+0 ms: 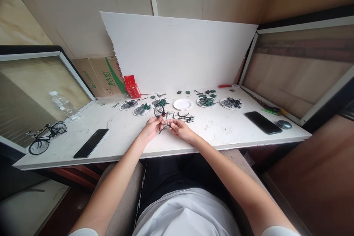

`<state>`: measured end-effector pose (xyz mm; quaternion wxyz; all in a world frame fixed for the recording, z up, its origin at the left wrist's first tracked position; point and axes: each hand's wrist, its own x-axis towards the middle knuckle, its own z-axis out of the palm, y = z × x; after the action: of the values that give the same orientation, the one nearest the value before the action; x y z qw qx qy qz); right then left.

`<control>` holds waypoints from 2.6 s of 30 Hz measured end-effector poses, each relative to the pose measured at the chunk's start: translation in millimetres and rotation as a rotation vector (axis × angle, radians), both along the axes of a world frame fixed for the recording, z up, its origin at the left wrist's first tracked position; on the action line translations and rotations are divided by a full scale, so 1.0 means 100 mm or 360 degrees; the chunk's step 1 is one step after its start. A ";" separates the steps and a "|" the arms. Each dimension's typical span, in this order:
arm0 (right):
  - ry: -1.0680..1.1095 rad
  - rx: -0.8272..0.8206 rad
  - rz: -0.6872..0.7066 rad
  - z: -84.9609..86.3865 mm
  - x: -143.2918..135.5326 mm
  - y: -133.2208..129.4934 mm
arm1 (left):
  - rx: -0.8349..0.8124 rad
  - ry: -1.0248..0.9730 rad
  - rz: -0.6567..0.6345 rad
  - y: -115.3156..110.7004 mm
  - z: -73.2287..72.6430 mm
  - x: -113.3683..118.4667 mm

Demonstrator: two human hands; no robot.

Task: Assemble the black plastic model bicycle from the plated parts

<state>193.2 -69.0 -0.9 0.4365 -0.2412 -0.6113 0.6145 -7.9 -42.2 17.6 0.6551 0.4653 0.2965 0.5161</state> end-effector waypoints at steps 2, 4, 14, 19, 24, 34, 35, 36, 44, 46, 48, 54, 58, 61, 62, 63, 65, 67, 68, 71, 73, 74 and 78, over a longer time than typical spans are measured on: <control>-0.0019 0.0024 -0.0017 0.00 0.00 0.00 | 0.0007 -0.0002 0.0008 0.00 0.00 0.00; -0.0024 0.0046 -0.0043 0.00 0.00 0.00 | 0.0001 0.0002 0.0019 0.00 0.00 0.00; -0.0016 0.0025 -0.0048 0.01 0.02 -0.01 | -0.0063 0.0003 0.0062 -0.01 0.00 0.00; 0.0039 -0.0037 0.0005 0.03 0.02 0.00 | -0.0074 0.0014 0.0068 -0.03 0.02 0.02; 0.0039 -0.0036 0.0026 0.01 0.03 0.01 | -0.0071 0.0055 0.0088 -0.03 0.03 0.02; -0.0017 0.0042 0.0115 -0.04 0.00 0.04 | 0.0040 0.0229 0.0110 -0.03 -0.01 0.00; -0.0024 0.0051 0.0115 -0.05 0.00 0.04 | 0.0063 0.0238 0.0115 -0.03 -0.01 0.01; -0.0031 0.0060 0.0113 -0.05 -0.01 0.04 | 0.0082 0.0245 0.0121 -0.03 -0.01 0.01; -0.0031 0.0064 0.0013 -0.11 -0.02 0.06 | 0.0102 0.0264 0.0144 -0.05 0.02 0.02; -0.0043 0.0069 -0.0004 -0.11 -0.02 0.06 | 0.0095 0.0259 0.0141 -0.06 0.02 0.02; -0.0055 0.0071 -0.0005 -0.11 -0.02 0.06 | 0.0084 0.0256 0.0140 -0.06 0.02 0.02; -0.0049 0.0082 -0.0027 -0.08 -0.01 0.05 | 0.0087 0.0229 0.0145 -0.04 0.00 0.02; -0.0054 0.0076 -0.0013 -0.07 -0.01 0.04 | 0.0085 0.0214 0.0127 -0.04 0.02 0.02; -0.0069 0.0080 -0.0009 -0.07 -0.01 0.03 | 0.0090 0.0221 0.0117 -0.05 0.03 0.03; -0.0076 0.0084 -0.0006 -0.07 -0.01 0.03 | 0.0094 0.0223 0.0114 -0.05 0.02 0.03; -0.0080 0.0090 -0.0002 -0.07 -0.01 0.03 | 0.0099 0.0223 0.0111 -0.05 0.02 0.03; -0.0078 0.0110 0.0010 -0.06 -0.01 0.03 | 0.0110 0.0222 0.0113 -0.04 0.00 0.03; -0.0065 0.0125 0.0023 -0.06 -0.01 0.02 | 0.0111 0.0220 0.0119 -0.03 -0.01 0.03; -0.0058 0.0124 0.0027 -0.05 -0.01 0.02 | 0.0107 0.0219 0.0122 -0.02 -0.01 0.03; -0.0041 0.0101 0.0017 -0.05 -0.02 0.01 | 0.0084 0.0219 0.0125 -0.02 -0.01 0.04; -0.0047 0.0095 0.0002 -0.04 -0.02 0.01 | 0.0072 0.0220 0.0125 -0.02 0.00 0.04; -0.0058 0.0097 -0.0003 -0.04 -0.02 0.01 | 0.0069 0.0220 0.0124 -0.03 0.00 0.04; -0.0066 0.0126 -0.0001 -0.04 -0.02 0.00 | 0.0064 0.0211 0.0119 -0.02 0.00 0.04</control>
<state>191.5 -69.1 -4.6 0.4332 -0.2366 -0.6439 0.5846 -4.3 -44.6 17.6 0.6049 0.5000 0.3460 0.5142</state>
